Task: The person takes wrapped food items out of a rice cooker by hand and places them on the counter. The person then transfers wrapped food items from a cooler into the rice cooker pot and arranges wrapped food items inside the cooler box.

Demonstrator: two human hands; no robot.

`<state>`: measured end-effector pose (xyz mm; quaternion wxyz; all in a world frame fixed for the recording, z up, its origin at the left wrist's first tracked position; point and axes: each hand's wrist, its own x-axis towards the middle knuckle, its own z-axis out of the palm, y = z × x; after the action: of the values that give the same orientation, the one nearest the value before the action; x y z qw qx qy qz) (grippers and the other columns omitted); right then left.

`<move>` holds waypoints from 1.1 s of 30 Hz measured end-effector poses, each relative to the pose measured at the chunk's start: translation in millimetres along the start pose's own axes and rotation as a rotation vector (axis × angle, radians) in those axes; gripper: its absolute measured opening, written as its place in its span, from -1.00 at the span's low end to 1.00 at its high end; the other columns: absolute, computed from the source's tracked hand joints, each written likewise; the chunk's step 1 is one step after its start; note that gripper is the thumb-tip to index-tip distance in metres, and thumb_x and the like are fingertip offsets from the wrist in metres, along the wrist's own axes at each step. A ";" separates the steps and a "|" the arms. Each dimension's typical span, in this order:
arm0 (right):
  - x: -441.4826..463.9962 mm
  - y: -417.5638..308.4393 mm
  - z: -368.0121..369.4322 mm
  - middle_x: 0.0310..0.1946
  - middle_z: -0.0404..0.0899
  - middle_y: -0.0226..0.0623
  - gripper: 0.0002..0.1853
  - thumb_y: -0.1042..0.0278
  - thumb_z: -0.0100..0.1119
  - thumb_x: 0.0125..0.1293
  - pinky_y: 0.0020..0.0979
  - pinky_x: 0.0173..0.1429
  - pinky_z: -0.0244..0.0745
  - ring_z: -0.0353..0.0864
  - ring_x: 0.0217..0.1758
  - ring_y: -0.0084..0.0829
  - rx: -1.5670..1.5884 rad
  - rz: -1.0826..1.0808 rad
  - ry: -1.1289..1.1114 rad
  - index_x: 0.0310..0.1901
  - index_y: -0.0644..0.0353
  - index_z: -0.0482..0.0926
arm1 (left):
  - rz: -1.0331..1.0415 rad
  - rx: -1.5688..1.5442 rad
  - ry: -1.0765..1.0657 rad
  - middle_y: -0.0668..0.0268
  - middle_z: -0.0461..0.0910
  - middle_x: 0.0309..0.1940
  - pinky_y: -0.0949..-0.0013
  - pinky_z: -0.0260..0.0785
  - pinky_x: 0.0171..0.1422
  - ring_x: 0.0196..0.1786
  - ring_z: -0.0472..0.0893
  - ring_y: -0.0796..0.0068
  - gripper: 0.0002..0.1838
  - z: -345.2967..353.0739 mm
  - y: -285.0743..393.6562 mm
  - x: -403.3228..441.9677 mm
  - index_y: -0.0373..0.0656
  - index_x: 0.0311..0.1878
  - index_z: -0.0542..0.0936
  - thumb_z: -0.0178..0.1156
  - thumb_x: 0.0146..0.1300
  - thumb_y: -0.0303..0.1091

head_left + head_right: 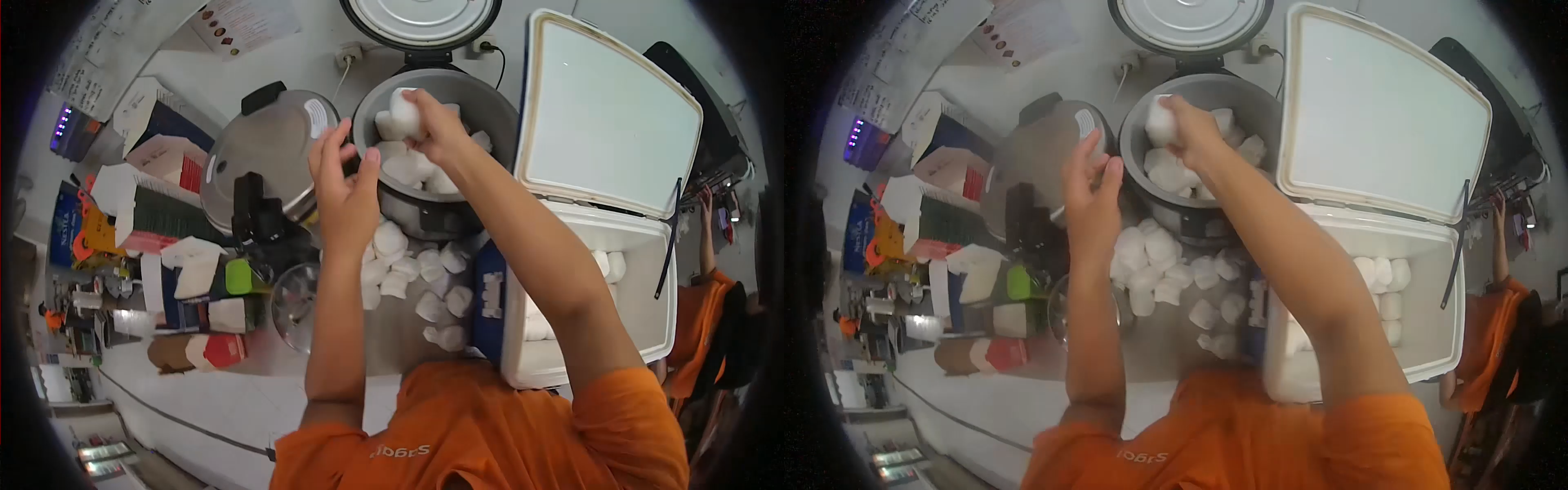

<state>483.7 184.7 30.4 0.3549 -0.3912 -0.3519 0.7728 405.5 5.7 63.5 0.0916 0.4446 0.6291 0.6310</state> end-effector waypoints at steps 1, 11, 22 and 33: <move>49.4 1.2 8.0 0.03 0.65 -0.20 -0.44 0.01 0.40 0.31 0.06 0.05 0.52 0.67 0.03 -0.20 -0.088 0.024 0.218 0.18 0.25 0.59 | -0.231 -0.293 -0.071 0.22 0.59 0.18 0.43 0.40 0.25 0.09 0.58 0.48 -0.47 -13.0 4.0 -2.6 -0.23 0.45 0.43 0.23 0.45 -0.41; 159.1 -36.6 -40.6 0.03 0.71 0.01 -0.37 -0.05 0.54 0.15 -0.07 0.01 0.62 0.71 0.03 -0.10 -1.539 -0.124 0.209 0.07 0.35 0.72 | -0.527 -0.405 -0.356 0.28 0.67 -0.01 0.46 0.41 0.07 -0.02 0.59 0.58 -0.62 -135.6 -90.4 -155.0 -0.22 0.17 0.55 0.35 0.31 -0.55; 212.1 1.1 -119.5 -0.01 0.77 -0.04 -0.46 0.48 0.53 -0.03 -0.10 0.07 0.67 0.75 0.09 -0.08 -2.634 0.552 -0.498 0.11 0.17 0.76 | -0.647 -0.365 -0.526 0.39 0.70 -0.08 0.50 0.40 0.02 -0.08 0.57 0.63 -0.69 -155.4 -124.2 -157.1 -0.19 0.11 0.60 0.39 0.33 -0.47; 232.8 23.7 -100.0 -0.06 0.77 -0.05 -0.28 0.39 0.54 -0.05 -0.09 0.06 0.72 0.79 -0.05 -0.09 -1.865 0.016 0.169 0.27 0.15 0.64 | -0.695 -0.418 -0.547 0.39 0.70 -0.09 0.47 0.37 0.01 -0.08 0.58 0.63 -0.68 -158.8 -145.8 -178.8 -0.15 0.10 0.61 0.41 0.31 -0.45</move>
<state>459.7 391.3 -116.3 -0.0830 -0.5750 -0.8001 0.1496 338.5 -200.2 -114.2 0.5461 0.3299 0.5530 0.5359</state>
